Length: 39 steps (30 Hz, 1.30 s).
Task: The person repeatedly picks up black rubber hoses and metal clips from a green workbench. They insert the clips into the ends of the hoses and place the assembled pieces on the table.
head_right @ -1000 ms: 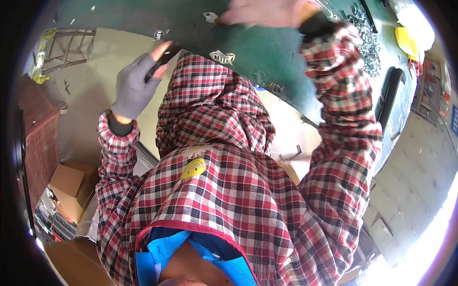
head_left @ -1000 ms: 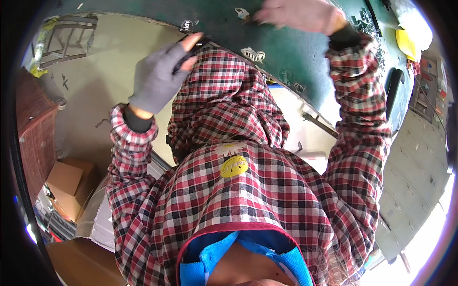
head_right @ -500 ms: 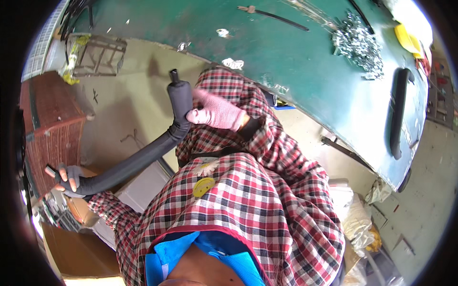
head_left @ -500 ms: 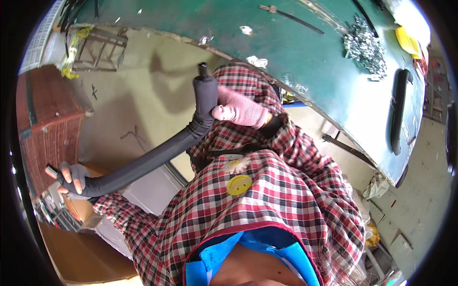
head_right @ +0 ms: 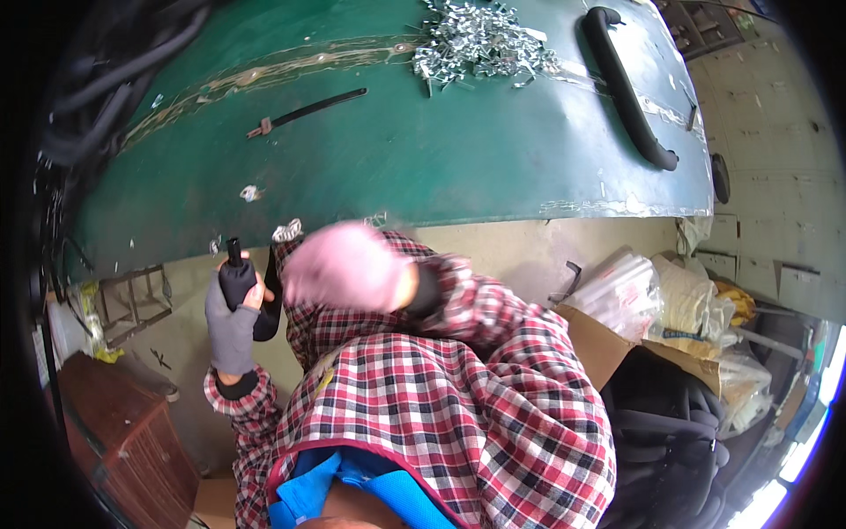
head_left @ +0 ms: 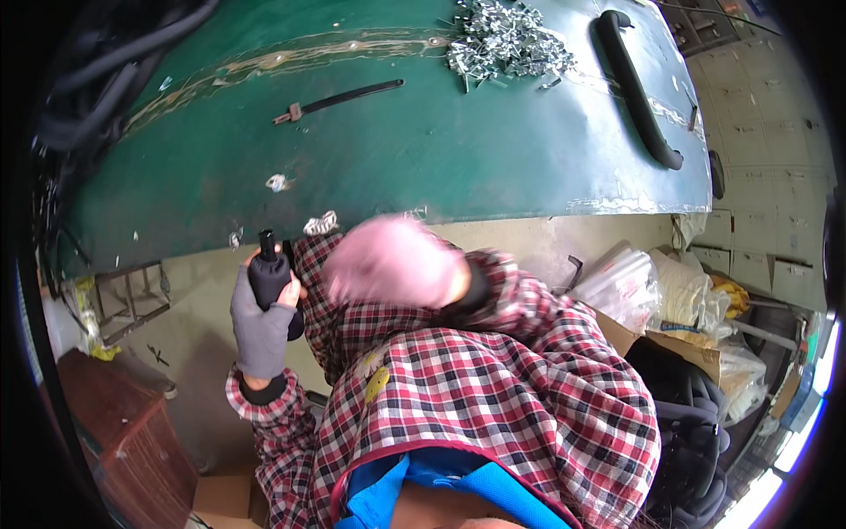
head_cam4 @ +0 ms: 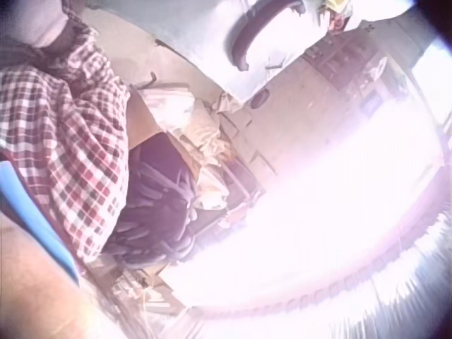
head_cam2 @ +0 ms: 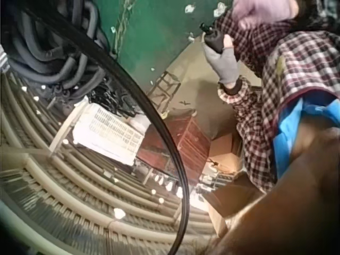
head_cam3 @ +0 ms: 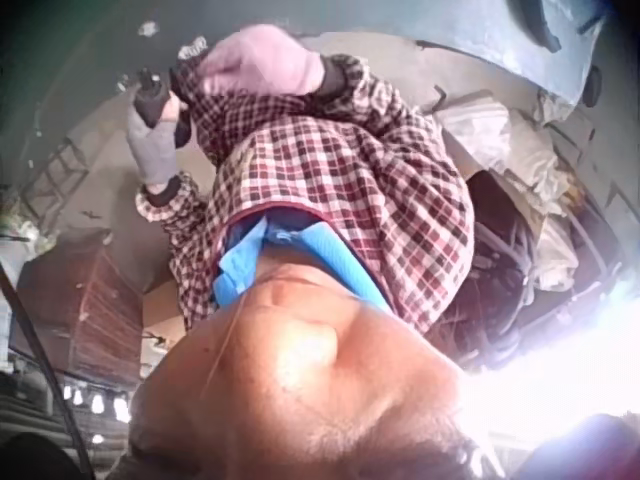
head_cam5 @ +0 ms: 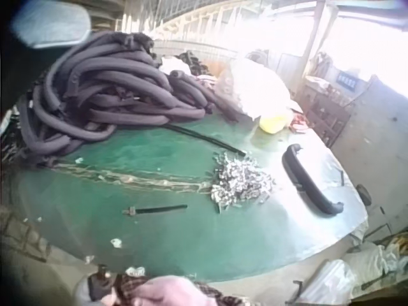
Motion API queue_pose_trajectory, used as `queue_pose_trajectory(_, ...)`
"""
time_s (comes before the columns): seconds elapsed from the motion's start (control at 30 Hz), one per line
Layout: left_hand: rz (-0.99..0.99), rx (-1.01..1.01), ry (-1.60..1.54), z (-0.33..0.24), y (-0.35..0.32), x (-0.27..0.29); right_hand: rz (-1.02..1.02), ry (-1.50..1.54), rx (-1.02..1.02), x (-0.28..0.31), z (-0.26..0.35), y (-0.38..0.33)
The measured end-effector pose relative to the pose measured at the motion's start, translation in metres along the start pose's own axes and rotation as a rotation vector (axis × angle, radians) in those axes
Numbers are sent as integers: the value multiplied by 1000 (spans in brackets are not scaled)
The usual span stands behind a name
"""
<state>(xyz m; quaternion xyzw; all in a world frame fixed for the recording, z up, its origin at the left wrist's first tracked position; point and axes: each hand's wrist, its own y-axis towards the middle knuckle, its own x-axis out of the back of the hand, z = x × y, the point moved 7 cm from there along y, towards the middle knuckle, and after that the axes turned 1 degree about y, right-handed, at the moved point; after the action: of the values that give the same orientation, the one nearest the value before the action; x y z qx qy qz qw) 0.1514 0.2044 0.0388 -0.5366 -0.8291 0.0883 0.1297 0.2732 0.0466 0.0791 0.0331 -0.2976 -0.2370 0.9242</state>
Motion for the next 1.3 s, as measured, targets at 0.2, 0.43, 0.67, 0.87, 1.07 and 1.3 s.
queue_pose_trajectory(0.2,-123,-99,235,22,4,-3,-686,-854,-512,164,-75,-21)
queue_pose_trajectory(0.43,-163,-39,-79,12,-15,11,-740,-818,-264,136,-62,-11)
queue_pose_trajectory(0.67,-227,-138,-77,-13,5,13,-654,-806,-33,76,-37,18)
queue_pose_trajectory(0.87,-268,-144,-124,9,6,8,-605,-570,-388,151,-130,0)
queue_pose_trajectory(1.07,-245,-68,-106,4,5,4,-751,167,-484,169,-151,-27)
queue_pose_trajectory(1.3,-186,-95,-208,-2,2,1,-468,-507,206,54,0,16)
